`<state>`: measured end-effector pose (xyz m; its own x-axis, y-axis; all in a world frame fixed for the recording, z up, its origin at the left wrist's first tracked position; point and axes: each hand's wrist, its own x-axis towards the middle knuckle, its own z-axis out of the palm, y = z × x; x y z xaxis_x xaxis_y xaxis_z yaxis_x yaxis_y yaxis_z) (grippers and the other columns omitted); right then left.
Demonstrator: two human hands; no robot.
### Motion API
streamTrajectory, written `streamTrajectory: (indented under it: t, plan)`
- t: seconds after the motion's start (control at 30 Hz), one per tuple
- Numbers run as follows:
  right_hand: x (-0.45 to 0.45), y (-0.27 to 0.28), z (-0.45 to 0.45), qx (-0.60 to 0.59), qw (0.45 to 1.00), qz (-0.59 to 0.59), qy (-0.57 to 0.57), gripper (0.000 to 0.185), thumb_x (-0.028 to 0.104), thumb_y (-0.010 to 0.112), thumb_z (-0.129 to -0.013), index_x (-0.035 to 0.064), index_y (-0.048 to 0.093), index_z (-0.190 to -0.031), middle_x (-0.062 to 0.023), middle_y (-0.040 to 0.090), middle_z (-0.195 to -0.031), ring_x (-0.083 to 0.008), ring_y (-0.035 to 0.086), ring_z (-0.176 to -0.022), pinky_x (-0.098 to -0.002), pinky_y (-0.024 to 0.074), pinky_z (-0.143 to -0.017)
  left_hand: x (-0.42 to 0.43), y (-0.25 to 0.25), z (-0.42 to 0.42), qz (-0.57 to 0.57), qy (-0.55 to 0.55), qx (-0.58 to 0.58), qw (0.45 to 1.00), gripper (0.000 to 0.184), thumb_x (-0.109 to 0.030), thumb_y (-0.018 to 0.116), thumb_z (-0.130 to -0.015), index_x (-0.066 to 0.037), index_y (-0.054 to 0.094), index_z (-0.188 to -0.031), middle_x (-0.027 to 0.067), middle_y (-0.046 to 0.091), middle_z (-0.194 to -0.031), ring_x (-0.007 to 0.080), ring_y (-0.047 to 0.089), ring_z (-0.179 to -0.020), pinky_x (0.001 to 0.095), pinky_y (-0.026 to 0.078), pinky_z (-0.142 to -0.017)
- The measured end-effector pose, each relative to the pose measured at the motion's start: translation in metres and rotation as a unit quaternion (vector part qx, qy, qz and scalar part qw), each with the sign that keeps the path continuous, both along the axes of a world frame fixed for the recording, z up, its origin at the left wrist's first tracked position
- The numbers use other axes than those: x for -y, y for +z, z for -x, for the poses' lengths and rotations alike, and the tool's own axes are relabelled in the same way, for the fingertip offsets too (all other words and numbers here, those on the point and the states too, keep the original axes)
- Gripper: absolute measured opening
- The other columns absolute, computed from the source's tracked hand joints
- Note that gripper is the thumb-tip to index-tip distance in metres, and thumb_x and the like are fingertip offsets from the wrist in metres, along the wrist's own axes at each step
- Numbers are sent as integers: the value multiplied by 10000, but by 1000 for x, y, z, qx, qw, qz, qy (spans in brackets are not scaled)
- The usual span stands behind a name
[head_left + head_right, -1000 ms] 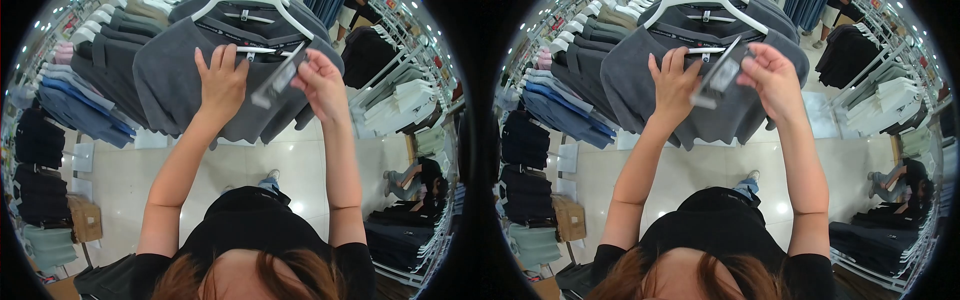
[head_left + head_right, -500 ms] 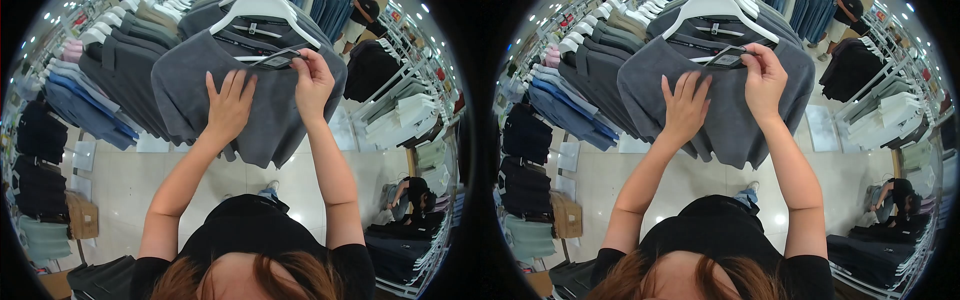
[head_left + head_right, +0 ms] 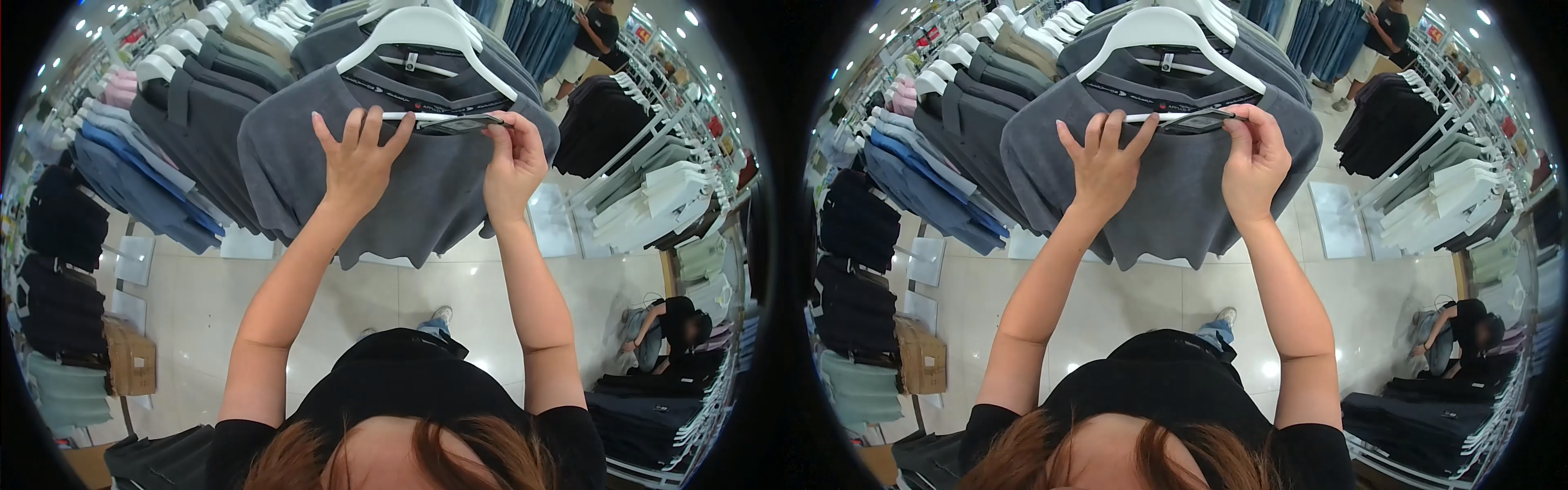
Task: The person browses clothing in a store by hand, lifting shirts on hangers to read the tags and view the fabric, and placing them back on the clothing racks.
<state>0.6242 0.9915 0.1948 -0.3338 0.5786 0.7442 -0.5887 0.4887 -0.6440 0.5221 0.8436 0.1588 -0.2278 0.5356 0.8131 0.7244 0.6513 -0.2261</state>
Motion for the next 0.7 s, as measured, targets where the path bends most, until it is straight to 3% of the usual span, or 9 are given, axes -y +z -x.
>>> streamTrajectory:
  t: [0.3, 0.47, 0.57, 0.6, 0.67, 0.7]
  plan:
    - [11, -3, 3, -11, 999, -30, -2, 91, -61, 527, -846, -2, 569, -901, -46, 627, -840, -86, 571, -779, -194, 446, -733, 11, -10, 9, -19, -14, 1, 1000, 439, -98, 632, -673, -226, 572, -1089, 25, 439, -1040, 216, 404, -1037, 669, 126, -926]
    - [11, -5, 7, -27, 999, -33, 5, 106, -57, 539, -832, -2, 575, -914, -59, 629, -818, -100, 579, -754, -203, 451, -712, 13, -11, 10, -16, -32, 23, 999, 136, -125, 652, -679, -160, 620, -806, 40, 480, -1002, 225, 419, -1032, 675, 126, -933]
    - [7, -15, 12, 57, 989, -127, -54, 138, -50, 572, -795, 11, 593, -916, -87, 627, -817, -150, 605, -742, -222, 459, -697, 13, -3, -6, -18, -56, 29, 998, 15, -131, 606, -692, -124, 598, -702, 56, 499, -1005, 239, 426, -1032, 683, 168, -915]
    - [9, -13, 15, 85, 978, -178, -64, 165, -43, 599, -747, 25, 608, -897, -110, 618, -827, -224, 616, -749, -262, 473, -687, 13, -2, -13, -21, -67, 27, 997, 28, -129, 580, -698, -111, 586, -678, 62, 505, -1005, 245, 429, -1032, 686, 190, -904]
    - [9, -17, 22, 169, 956, -234, -58, 175, -23, 637, -710, 41, 623, -872, -101, 625, -854, -253, 612, -793, -308, 482, -700, 15, -4, -18, -18, -71, 31, 997, 81, -171, 646, -685, -110, 595, -673, 43, 534, -1007, 237, 433, -1052, 688, 127, -924]
    - [8, -13, 21, 138, 950, -265, -88, 197, -13, 652, -697, 49, 625, -882, -97, 625, -854, -254, 609, -798, -319, 481, -700, 16, -2, -20, -16, -73, 32, 997, 116, -192, 680, -679, -109, 599, -670, 33, 549, -1008, 233, 434, -1062, 688, 96, -934]
